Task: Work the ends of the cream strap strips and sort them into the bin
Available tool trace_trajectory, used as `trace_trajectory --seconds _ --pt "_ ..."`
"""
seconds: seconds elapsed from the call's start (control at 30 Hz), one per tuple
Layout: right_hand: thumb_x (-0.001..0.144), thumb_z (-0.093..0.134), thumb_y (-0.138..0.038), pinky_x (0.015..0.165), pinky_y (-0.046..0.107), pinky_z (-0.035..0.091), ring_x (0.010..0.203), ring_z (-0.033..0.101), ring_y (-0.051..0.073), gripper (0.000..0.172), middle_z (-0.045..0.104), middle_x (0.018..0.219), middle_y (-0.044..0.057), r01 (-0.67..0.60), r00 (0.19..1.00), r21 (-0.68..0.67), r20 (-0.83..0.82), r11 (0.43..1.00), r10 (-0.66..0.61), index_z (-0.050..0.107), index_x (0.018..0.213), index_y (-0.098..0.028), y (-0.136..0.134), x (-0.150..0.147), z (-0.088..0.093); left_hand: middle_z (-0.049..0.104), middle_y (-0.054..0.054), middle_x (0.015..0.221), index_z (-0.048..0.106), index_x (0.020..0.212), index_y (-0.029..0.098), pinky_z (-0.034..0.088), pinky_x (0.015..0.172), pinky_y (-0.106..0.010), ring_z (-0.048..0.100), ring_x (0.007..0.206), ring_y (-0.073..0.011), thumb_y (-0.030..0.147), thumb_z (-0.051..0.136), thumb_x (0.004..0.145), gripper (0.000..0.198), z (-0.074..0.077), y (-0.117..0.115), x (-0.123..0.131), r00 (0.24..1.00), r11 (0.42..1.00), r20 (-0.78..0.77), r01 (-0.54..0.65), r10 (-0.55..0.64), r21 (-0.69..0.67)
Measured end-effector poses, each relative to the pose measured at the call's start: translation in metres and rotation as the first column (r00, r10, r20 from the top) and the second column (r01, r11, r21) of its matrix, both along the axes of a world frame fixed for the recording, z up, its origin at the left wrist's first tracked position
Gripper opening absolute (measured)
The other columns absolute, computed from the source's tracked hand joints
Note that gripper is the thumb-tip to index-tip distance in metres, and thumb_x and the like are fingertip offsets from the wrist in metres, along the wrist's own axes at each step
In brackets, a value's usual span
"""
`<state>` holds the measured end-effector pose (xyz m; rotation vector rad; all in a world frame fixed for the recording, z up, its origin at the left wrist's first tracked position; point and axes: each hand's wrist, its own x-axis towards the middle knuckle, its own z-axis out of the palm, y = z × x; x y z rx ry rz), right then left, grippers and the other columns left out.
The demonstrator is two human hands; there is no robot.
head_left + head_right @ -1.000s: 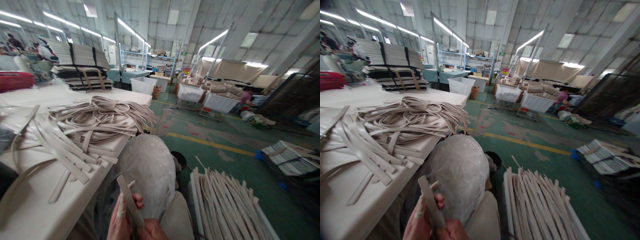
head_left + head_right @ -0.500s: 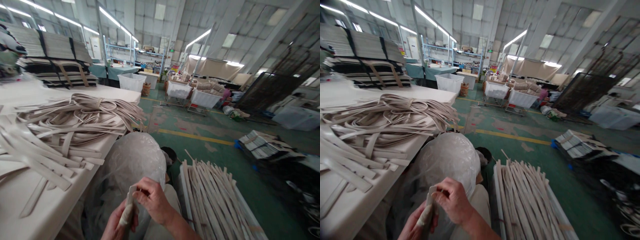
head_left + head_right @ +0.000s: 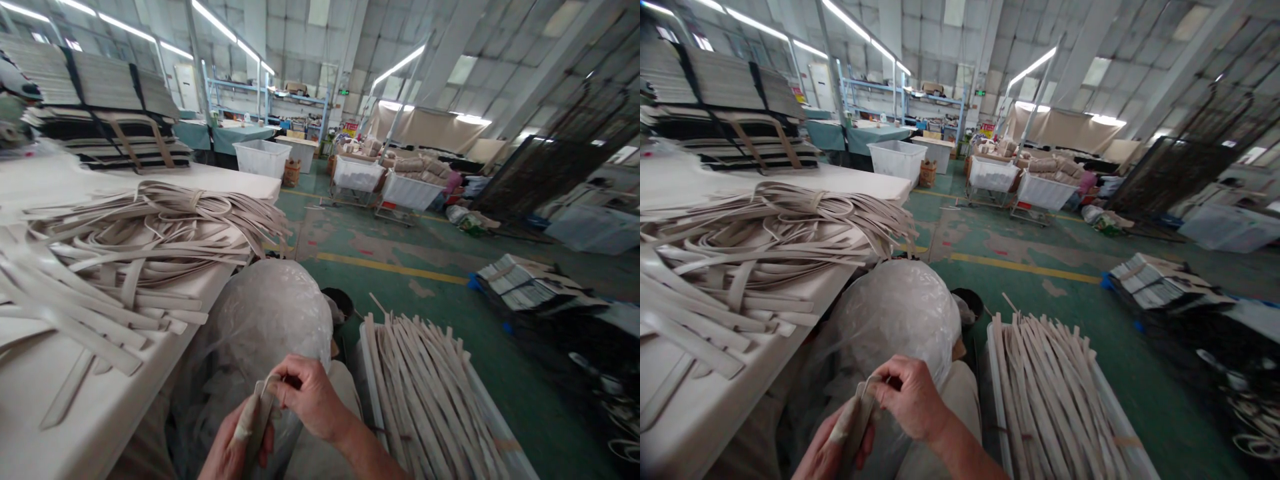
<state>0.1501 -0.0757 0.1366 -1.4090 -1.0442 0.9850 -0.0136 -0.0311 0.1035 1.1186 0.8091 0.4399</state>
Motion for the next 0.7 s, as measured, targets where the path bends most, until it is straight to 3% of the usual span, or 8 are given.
trace_trajectory --seconds 0.07,0.2,0.37,0.53,0.7 --pt "0.084 0.072 -0.035 0.054 0.021 0.045 0.056 0.056 0.008 0.022 0.062 0.071 -0.001 -0.032 0.998 -0.056 -0.061 0.998 0.029 0.075 0.090 -0.014 -0.001 0.000 -0.006 0.064 -0.006 0.057 0.071 0.075 0.016 0.041 0.051 -0.026 0.053 0.050 -0.0186 0.077 0.060 0.081 0.062 0.002 0.002 0.000 1.000 1.000 -0.003 -0.027 0.027 0.013" --pt "0.077 0.077 -0.041 0.049 0.020 0.044 0.051 0.052 0.007 0.048 0.062 0.073 -0.002 -0.087 0.980 -0.161 -0.193 0.983 0.055 0.073 0.116 -0.014 -0.003 0.000 -0.018 0.062 -0.006 0.060 0.076 0.081 0.014 0.040 0.054 -0.026 0.051 0.056 -0.0201 0.074 0.071 0.073 0.061 0.010 0.004 0.000 0.997 0.992 -0.001 -0.071 0.072 0.106" --pt "0.076 0.075 -0.033 0.050 0.020 0.044 0.051 0.051 0.007 0.026 0.061 0.064 -0.001 -0.084 0.983 -0.223 -0.179 0.971 0.044 0.076 0.088 -0.010 -0.004 -0.006 -0.017 0.062 -0.006 0.062 0.077 0.074 0.016 0.043 0.062 -0.027 0.051 0.062 -0.0215 0.072 0.072 0.073 0.057 0.019 0.002 0.001 0.997 0.983 -0.042 -0.050 0.058 0.176" --pt "0.079 0.067 -0.029 0.051 0.020 0.041 0.052 0.050 0.008 0.015 0.057 0.060 -0.003 0.000 0.981 -0.094 -0.194 0.996 -0.019 0.068 0.079 -0.014 -0.007 -0.005 0.003 0.062 -0.006 0.066 0.071 0.069 0.018 0.042 0.059 -0.026 0.053 0.062 -0.0210 0.071 0.066 0.079 0.054 0.017 -0.004 -0.001 1.000 0.978 -0.024 -0.005 0.010 0.208" --pt "0.082 0.065 -0.027 0.056 0.022 0.039 0.058 0.047 0.009 0.013 0.053 0.063 -0.003 0.144 0.989 0.078 0.030 0.987 -0.146 0.068 0.077 -0.016 -0.013 0.027 0.034 0.061 -0.006 0.067 0.062 0.057 0.019 0.044 0.065 -0.026 0.055 0.068 -0.0217 0.066 0.072 0.079 0.053 -0.001 -0.012 -0.001 1.000 0.975 -0.021 0.007 -0.003 0.220"
